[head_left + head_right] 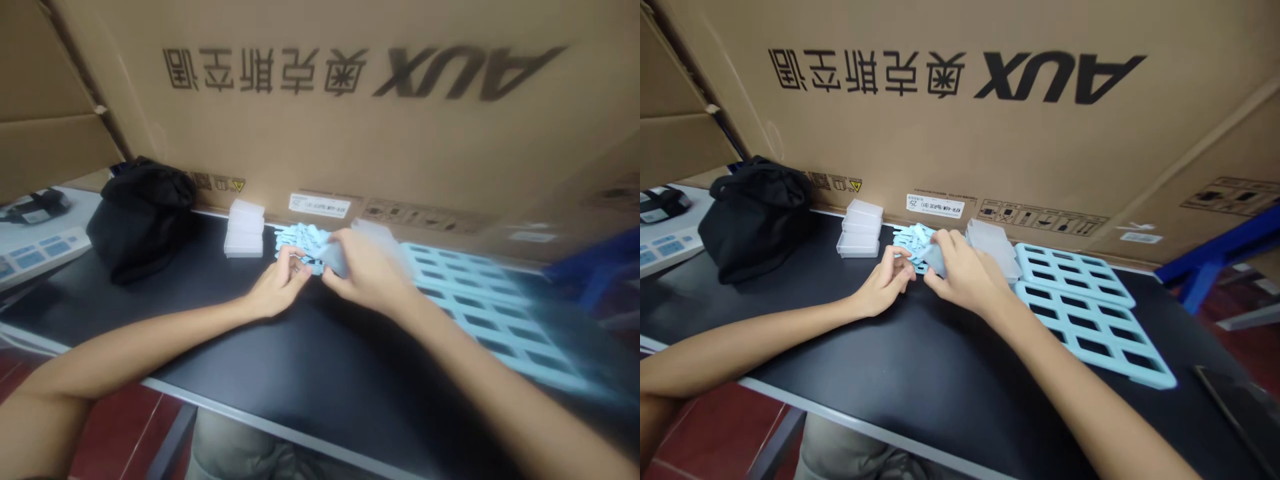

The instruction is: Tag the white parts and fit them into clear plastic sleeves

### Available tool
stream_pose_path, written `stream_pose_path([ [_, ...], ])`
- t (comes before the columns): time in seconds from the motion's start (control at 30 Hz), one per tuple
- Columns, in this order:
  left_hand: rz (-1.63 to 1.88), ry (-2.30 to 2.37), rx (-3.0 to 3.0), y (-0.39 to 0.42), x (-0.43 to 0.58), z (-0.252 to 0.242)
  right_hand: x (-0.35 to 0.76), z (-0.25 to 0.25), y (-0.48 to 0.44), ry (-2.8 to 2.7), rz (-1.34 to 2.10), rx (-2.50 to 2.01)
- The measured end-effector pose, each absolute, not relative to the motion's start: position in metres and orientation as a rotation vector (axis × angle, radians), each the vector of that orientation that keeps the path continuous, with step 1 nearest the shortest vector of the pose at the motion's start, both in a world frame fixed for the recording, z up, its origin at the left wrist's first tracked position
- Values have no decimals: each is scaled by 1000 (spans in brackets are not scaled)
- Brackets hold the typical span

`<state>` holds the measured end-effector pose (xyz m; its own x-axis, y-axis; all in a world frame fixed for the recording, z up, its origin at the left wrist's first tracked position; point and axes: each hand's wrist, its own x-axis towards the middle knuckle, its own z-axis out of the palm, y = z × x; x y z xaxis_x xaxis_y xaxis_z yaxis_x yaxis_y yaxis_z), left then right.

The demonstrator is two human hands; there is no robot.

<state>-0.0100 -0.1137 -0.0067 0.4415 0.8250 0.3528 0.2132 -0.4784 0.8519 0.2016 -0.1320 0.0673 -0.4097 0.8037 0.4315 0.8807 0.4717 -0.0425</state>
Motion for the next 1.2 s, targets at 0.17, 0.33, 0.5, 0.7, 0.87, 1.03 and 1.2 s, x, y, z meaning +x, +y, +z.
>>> stream_pose_path([
  [0.17, 1110, 908, 1716, -104, -8, -6, 196, 93, -122, -2651, -388, -1397],
  [0.33, 1192, 827, 1539, -94, -5, -7, 202, 93, -124, -2801, -346, -1260],
  [0.5, 1410, 784, 1335, -81, -8, -1, 223, 99, -122, -2821, -296, -1324],
  [0.7, 1521, 886, 1440, -70, -15, 0, 238, 106, -121, -2718, -313, -1520],
  [0.87, 1172, 1119, 2009, -80, -18, -6, 227, 103, -119, -2670, -432, -1535],
  [1.03, 930, 1110, 2561, -97, -19, 0, 213, 111, -110, -2611, -490, -1541],
  [1.2, 703, 849, 2939, -102, -18, 0, 208, 114, -101, -2519, -381, -1597],
])
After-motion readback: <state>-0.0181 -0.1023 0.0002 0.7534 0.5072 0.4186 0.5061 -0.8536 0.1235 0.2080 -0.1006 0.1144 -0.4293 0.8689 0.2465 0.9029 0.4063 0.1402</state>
